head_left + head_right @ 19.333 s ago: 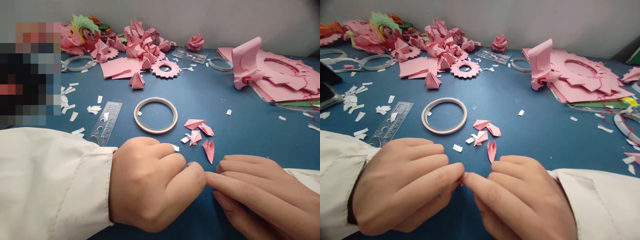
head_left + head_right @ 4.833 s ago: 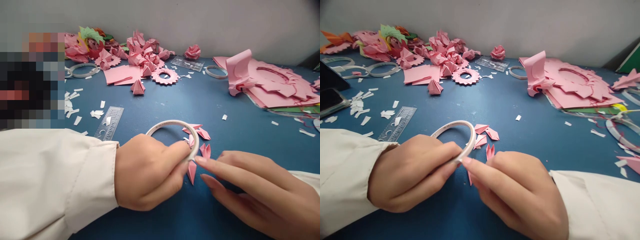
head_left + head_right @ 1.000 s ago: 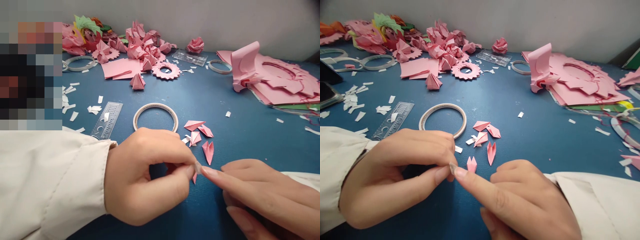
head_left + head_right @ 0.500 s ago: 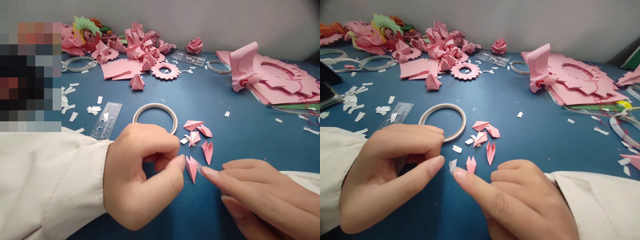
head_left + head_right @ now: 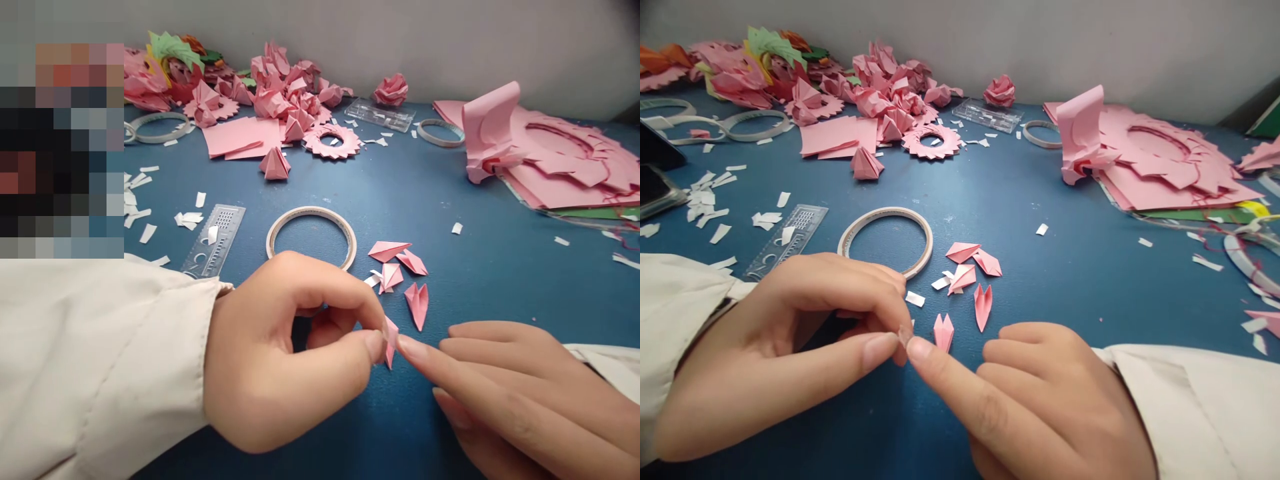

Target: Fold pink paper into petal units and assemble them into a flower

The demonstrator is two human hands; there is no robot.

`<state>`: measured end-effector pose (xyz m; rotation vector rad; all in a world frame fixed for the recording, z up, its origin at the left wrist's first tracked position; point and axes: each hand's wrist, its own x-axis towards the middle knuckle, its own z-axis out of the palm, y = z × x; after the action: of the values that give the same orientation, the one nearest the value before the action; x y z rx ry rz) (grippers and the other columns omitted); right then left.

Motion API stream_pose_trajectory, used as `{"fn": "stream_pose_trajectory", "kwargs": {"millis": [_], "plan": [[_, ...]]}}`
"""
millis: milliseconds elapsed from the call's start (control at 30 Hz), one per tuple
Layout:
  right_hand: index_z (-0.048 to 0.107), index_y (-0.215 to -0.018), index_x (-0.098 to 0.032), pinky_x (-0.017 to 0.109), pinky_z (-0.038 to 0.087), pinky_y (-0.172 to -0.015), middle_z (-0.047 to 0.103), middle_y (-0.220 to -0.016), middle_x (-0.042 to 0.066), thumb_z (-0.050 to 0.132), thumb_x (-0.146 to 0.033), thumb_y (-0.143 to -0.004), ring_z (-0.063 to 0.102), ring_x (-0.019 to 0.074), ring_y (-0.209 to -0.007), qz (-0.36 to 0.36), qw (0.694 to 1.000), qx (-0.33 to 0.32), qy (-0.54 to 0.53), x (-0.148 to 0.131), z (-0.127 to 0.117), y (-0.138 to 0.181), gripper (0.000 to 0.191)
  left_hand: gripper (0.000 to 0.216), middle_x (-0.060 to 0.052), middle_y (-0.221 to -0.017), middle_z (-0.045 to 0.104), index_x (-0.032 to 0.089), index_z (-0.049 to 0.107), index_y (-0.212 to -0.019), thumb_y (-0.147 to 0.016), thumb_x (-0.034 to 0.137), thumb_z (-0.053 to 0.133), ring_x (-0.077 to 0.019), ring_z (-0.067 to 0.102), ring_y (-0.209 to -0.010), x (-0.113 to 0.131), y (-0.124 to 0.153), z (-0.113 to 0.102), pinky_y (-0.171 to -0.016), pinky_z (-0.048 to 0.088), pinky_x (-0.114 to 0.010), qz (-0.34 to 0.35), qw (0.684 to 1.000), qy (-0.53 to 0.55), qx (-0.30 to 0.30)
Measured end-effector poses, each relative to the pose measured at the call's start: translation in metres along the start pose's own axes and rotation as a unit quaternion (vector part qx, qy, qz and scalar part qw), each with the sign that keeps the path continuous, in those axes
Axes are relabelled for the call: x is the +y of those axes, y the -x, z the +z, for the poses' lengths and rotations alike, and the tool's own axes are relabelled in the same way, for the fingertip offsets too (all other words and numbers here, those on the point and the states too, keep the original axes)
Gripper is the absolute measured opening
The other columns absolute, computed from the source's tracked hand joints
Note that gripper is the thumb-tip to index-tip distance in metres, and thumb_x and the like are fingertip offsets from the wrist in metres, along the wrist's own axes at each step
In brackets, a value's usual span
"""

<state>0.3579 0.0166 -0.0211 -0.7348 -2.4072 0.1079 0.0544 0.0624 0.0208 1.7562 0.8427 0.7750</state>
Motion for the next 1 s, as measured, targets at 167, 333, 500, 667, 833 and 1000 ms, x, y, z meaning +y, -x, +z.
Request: {"fn": "stream_pose_trajectory", "kwargs": {"millis": [167,333,500,667,833,1000], "plan": [[0.074,-0.183,-0.027,0.038,0.071,-0.065,0.090,-0.088,0.001,0.051,-0.022,-0.136,0.090,0.0217,-0.072,0.009,0.999,0.010,0.029,-0.004,0.002,0.001,0.053,0.023,0.005,-0.076,0.078,0.027,0.093,-0.091,-0.110,0.020,0.083,-0.0111,0.064,-0.067,0.005,-0.003,-0.001,-0.062,0.053,-0.013,-0.034,0.999,-0.001,-0.016],[0.077,-0.178,-0.027,0.036,0.069,-0.066,0.091,-0.093,0.002,0.048,-0.022,-0.138,0.089,0.0203,-0.073,0.007,1.000,0.012,0.013,-0.004,0.003,0.001,0.050,0.028,0.006,-0.067,0.065,0.024,0.086,-0.079,-0.107,0.022,0.086,-0.0090,0.052,-0.061,0.002,-0.004,0.004,-0.058,0.046,-0.012,-0.052,0.997,0.063,0.000],[0.071,-0.186,-0.023,0.038,0.069,-0.064,0.090,-0.093,0.001,0.067,-0.023,-0.130,0.090,0.0225,-0.074,0.001,0.998,0.001,0.061,-0.007,0.003,0.005,0.056,0.026,0.004,-0.070,0.070,0.024,0.089,-0.081,-0.105,0.016,0.081,-0.0108,0.055,-0.063,0.005,-0.001,0.006,-0.058,0.046,-0.015,-0.058,0.998,0.023,0.004],[0.070,-0.187,-0.026,0.041,0.069,-0.063,0.087,-0.087,-0.001,0.071,-0.024,-0.129,0.089,0.0219,-0.071,0.025,0.998,0.015,0.061,-0.011,0.006,0.007,0.058,0.026,0.004,-0.068,0.060,0.023,0.083,-0.077,-0.103,0.020,0.077,-0.0112,0.046,-0.061,0.008,-0.002,0.010,-0.056,0.039,-0.019,-0.079,0.996,0.030,0.021],[0.076,-0.183,-0.028,0.036,0.065,-0.065,0.078,-0.080,-0.003,0.063,-0.023,-0.133,0.084,0.0212,-0.069,0.066,0.996,0.043,0.036,-0.019,0.012,0.007,0.052,0.025,0.005,-0.065,0.061,0.023,0.077,-0.076,-0.101,0.022,0.075,-0.0112,0.049,-0.059,0.008,-0.004,0.004,-0.053,0.036,-0.020,-0.071,0.997,-0.023,-0.013],[0.078,-0.180,-0.029,0.036,0.071,-0.079,0.082,-0.086,0.001,0.043,-0.021,-0.138,0.084,0.0217,-0.077,0.084,0.995,0.046,0.035,-0.026,0.012,0.006,0.054,0.017,0.003,-0.067,0.062,0.024,0.084,-0.094,-0.104,0.038,0.088,-0.0206,0.067,-0.071,0.013,-0.018,0.007,-0.061,0.055,-0.025,-0.043,0.995,-0.086,-0.007]]}}
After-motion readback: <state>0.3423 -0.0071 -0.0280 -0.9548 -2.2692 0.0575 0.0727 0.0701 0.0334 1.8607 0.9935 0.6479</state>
